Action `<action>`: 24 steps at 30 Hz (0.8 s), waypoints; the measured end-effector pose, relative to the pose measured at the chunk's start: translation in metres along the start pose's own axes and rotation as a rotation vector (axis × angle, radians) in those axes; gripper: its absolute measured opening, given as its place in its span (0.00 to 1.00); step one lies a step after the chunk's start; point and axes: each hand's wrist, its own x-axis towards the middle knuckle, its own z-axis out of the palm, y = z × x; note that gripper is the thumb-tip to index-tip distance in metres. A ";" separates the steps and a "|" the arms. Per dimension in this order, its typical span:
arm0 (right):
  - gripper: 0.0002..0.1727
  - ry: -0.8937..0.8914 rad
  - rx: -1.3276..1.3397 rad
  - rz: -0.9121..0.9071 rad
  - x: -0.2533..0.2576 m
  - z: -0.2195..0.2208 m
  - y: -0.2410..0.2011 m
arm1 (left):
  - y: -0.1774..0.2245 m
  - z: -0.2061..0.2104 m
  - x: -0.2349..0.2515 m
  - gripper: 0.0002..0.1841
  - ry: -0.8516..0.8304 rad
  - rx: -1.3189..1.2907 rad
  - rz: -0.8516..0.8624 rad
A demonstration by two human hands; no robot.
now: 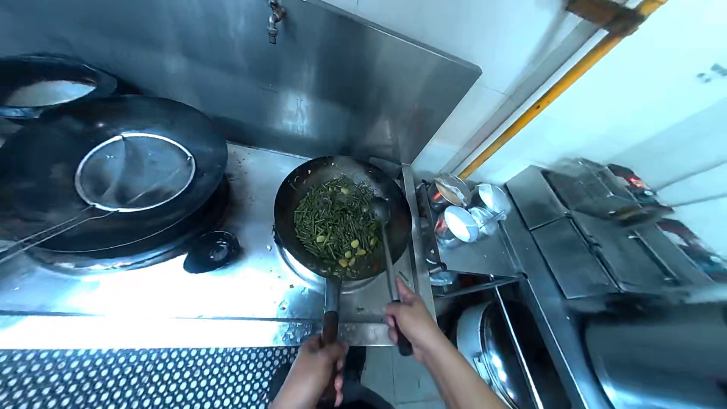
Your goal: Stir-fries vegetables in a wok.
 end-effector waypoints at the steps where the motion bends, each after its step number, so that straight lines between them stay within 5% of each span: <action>1: 0.50 -0.051 0.110 0.027 0.004 0.012 -0.006 | 0.001 -0.001 0.002 0.10 -0.015 0.009 -0.011; 6: 0.45 -0.291 0.423 0.067 0.025 0.011 -0.024 | 0.007 0.000 -0.005 0.10 0.005 0.042 -0.032; 13: 0.49 -0.143 -0.706 -0.182 -0.041 -0.044 0.001 | 0.012 0.012 -0.010 0.09 -0.024 -0.096 -0.015; 15: 0.48 -0.085 -0.830 -0.201 -0.050 -0.059 0.018 | 0.013 0.021 -0.014 0.10 -0.048 -0.097 -0.028; 24: 0.42 -0.017 -0.552 -0.300 -0.042 -0.140 0.115 | 0.007 0.046 -0.029 0.06 0.032 -0.047 -0.064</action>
